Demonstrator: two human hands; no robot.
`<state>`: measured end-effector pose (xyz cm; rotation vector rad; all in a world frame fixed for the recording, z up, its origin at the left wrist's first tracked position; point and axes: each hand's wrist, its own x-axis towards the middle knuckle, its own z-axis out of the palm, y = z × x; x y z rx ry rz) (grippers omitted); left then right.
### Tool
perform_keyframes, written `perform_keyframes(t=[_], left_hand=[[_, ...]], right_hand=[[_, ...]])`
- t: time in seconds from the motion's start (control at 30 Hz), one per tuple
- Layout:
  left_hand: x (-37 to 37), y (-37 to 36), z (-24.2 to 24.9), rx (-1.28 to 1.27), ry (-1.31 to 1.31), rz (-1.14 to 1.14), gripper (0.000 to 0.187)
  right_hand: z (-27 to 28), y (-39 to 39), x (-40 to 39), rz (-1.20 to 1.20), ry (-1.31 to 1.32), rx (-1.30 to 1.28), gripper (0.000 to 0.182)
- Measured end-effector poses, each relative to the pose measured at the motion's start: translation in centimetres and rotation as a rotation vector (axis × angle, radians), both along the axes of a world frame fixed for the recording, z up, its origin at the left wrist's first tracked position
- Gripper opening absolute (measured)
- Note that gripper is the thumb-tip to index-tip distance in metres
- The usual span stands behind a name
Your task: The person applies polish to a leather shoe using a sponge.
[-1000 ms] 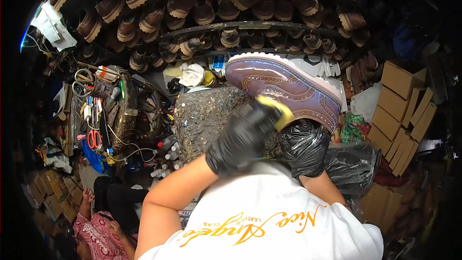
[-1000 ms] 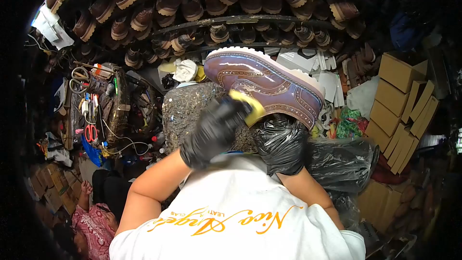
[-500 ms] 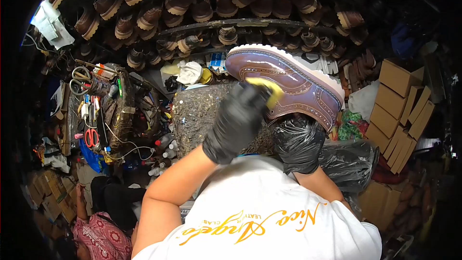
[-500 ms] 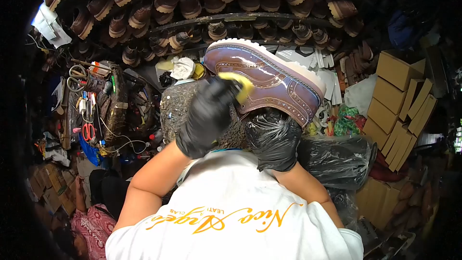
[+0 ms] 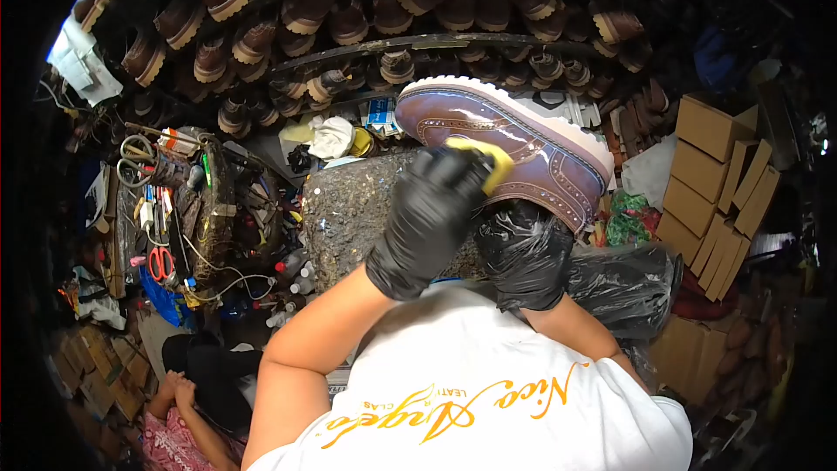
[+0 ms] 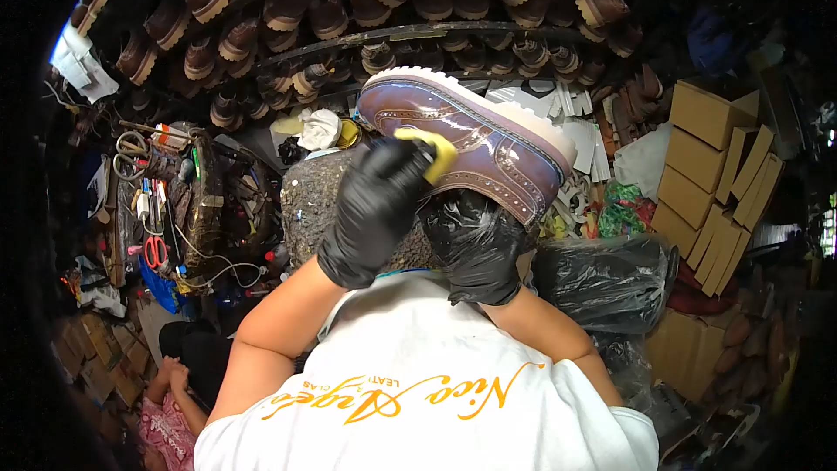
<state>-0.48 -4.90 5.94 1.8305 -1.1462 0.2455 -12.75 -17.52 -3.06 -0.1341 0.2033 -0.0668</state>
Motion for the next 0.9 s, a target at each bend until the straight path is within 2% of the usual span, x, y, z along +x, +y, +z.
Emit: perform_keyframes(t=[0.03,0.07,0.1,0.13,0.2,0.27,0.3,0.37,0.4,0.43,0.5,0.53,0.57,0.67,0.7,0.73,0.77,0.83,0.87,0.9], left_hand=[[0.6,-0.2,0.7,0.024,0.110,0.114,0.033],[-0.4,-0.4,1.6,-0.007,-0.096,0.045,0.033],[-2.0,-0.7,1.3,-0.080,-0.012,-0.141,0.040],[-2.9,-0.6,1.2,-0.070,0.062,-0.177,0.039],[-2.2,-0.4,1.0,-0.058,0.135,-0.214,0.037],[1.0,0.4,0.8,0.037,-0.086,0.025,0.037],[0.0,0.0,1.1,0.036,-0.088,0.015,0.037],[-3.7,-0.9,2.2,-0.074,0.115,-0.247,0.035],[-4.6,-0.9,3.2,0.065,0.113,-0.195,0.033],[-3.5,-0.8,2.6,0.066,0.118,-0.200,0.033],[0.1,-0.8,1.6,0.073,0.150,-0.086,0.031],[-1.3,-0.8,2.5,0.116,-0.136,-0.133,0.030],[-3.2,-1.0,2.6,0.010,-0.040,-0.302,0.032],[-3.4,-1.3,2.1,0.033,0.031,-0.293,0.033],[-1.1,-1.3,1.3,-0.028,0.252,-0.165,0.033],[0.2,-1.3,0.9,-0.087,0.470,-0.037,0.034],[-0.3,-1.4,1.0,-0.086,0.469,-0.041,0.034],[-2.9,-1.4,1.3,-0.079,-0.008,-0.200,0.036],[-5.3,-2.0,3.1,-0.079,0.135,-0.198,0.033],[-5.3,-2.1,3.9,0.039,0.002,-0.203,0.031]], right_hand=[[0.0,0.2,0.0,-0.011,-0.002,0.000,0.061],[0.2,0.4,0.0,-0.073,-0.003,-0.364,0.062],[0.4,0.5,0.0,-0.130,-0.001,-0.730,0.063],[0.4,0.6,0.1,-0.130,0.002,-0.732,0.063],[0.3,0.9,0.8,-0.095,-0.019,-0.330,0.057],[0.3,1.1,1.2,-0.074,-0.043,0.077,0.051],[0.0,0.8,1.3,-0.083,-0.046,0.076,0.051],[-1.1,-0.4,0.9,0.051,-0.230,-0.543,0.047],[-1.4,-0.6,0.7,0.122,-0.319,-0.852,0.045],[-1.5,0.0,0.6,0.120,-0.313,-0.850,0.045],[-1.7,1.7,0.9,-0.290,0.214,-0.902,0.040],[-1.6,1.7,0.9,-0.297,0.215,-0.905,0.040],[-1.3,1.6,0.8,-0.293,0.249,-1.034,0.039],[0.1,1.5,0.7,-0.273,0.341,-1.416,0.036],[0.7,1.5,0.8,-0.271,0.370,-1.539,0.034],[1.5,1.1,1.0,-0.190,0.182,-1.994,0.036],[0.4,1.1,0.2,-0.193,0.186,-1.993,0.036],[-3.0,1.5,-1.3,-0.126,0.043,-0.062,0.041],[-2.5,1.6,-1.2,-0.107,0.046,-0.056,0.041],[-1.2,1.4,-0.5,-0.068,0.175,-0.868,0.044]])
